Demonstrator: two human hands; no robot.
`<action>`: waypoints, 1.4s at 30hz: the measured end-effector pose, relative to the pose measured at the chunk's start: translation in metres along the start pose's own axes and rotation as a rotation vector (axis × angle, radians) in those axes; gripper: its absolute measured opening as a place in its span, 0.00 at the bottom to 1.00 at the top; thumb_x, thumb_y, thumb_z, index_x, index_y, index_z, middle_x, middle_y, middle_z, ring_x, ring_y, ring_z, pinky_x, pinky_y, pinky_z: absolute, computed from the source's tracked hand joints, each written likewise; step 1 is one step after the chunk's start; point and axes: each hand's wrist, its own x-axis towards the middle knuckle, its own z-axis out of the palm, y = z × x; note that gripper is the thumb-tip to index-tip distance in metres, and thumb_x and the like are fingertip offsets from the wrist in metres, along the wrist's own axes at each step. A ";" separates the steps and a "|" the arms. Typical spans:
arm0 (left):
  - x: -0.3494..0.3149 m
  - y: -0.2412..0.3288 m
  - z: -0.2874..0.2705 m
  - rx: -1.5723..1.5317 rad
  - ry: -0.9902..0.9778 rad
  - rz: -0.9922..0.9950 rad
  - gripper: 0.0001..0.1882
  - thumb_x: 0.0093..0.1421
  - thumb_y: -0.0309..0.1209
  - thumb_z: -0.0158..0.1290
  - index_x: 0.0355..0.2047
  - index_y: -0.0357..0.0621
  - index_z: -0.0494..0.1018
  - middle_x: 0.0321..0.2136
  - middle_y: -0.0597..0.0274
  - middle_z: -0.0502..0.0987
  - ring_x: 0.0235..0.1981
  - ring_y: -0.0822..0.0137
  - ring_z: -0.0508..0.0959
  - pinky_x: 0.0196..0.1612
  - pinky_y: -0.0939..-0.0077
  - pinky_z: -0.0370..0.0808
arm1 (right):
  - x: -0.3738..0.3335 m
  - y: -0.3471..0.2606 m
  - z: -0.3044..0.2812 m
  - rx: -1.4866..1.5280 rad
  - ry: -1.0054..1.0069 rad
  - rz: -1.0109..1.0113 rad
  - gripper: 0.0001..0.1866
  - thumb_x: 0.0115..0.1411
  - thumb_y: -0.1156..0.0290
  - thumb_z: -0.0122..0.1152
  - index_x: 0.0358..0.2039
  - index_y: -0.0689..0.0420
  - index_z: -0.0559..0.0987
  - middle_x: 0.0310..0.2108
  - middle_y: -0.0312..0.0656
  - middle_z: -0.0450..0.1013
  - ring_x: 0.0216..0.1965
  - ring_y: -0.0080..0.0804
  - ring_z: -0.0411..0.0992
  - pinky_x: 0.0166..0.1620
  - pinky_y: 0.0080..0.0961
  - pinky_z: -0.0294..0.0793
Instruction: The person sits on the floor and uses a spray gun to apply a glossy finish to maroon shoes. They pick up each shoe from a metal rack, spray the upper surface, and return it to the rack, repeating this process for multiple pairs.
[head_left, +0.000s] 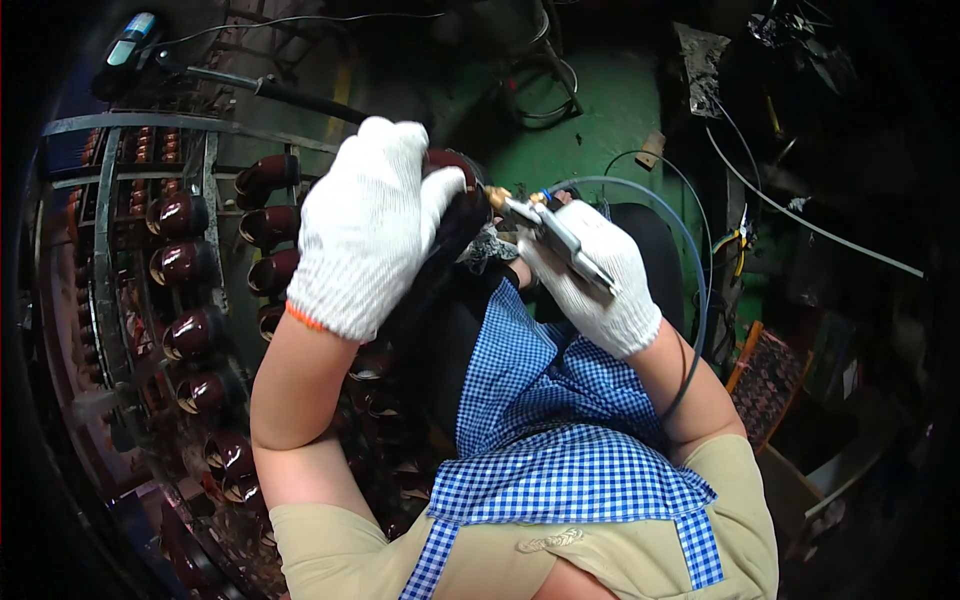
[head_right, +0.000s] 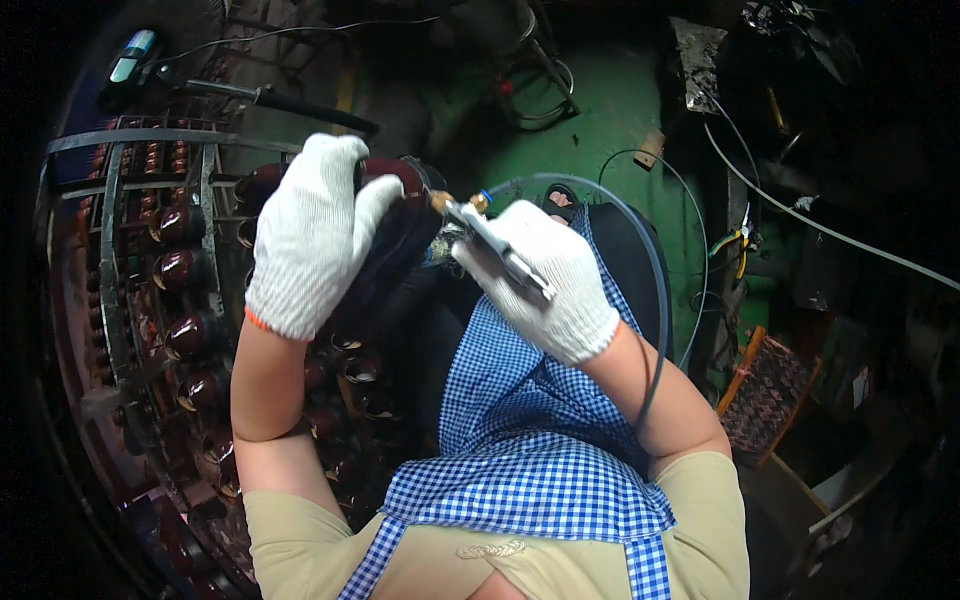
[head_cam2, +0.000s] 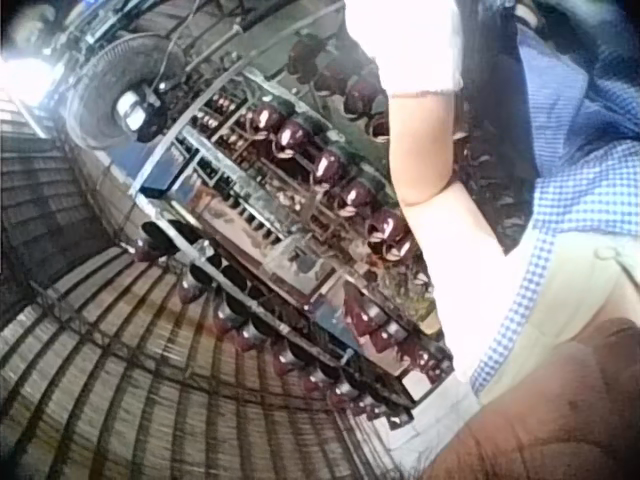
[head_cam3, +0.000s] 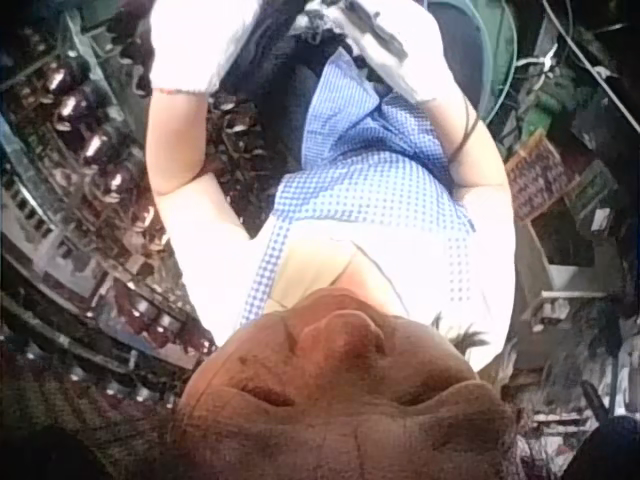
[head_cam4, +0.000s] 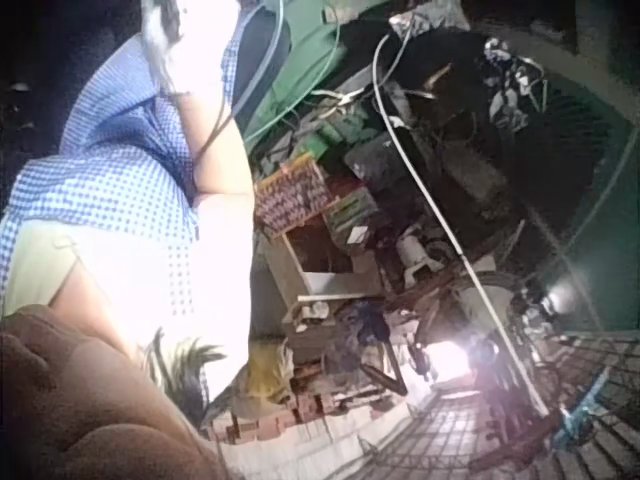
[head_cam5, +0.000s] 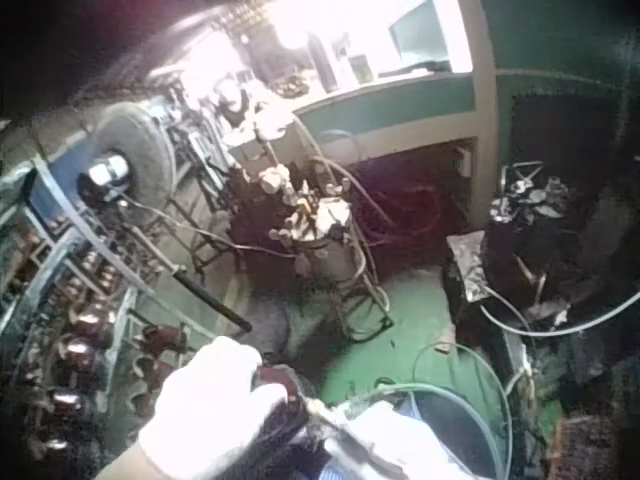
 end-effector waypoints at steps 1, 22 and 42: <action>0.006 -0.005 0.001 0.014 0.003 -0.045 0.19 0.67 0.40 0.62 0.48 0.38 0.75 0.41 0.47 0.79 0.42 0.45 0.82 0.44 0.59 0.80 | 0.006 0.002 0.005 0.037 -0.032 0.070 0.09 0.66 0.65 0.70 0.39 0.59 0.85 0.28 0.45 0.76 0.26 0.41 0.77 0.32 0.34 0.76; -0.146 -0.055 0.012 -1.026 0.096 -0.694 0.38 0.77 0.51 0.49 0.76 0.39 0.56 0.52 0.68 0.68 0.41 0.77 0.68 0.46 0.81 0.70 | -0.030 -0.003 0.065 0.046 -0.026 -0.103 0.13 0.59 0.66 0.76 0.45 0.51 0.86 0.32 0.39 0.78 0.30 0.39 0.79 0.32 0.32 0.79; -0.189 0.007 -0.009 -0.499 -0.092 -0.186 0.29 0.53 0.14 0.65 0.56 0.44 0.80 0.36 0.54 0.78 0.37 0.52 0.80 0.45 0.63 0.79 | -0.060 -0.014 0.013 -0.008 -0.265 -0.103 0.11 0.61 0.60 0.74 0.34 0.52 0.83 0.27 0.41 0.74 0.25 0.39 0.74 0.29 0.32 0.74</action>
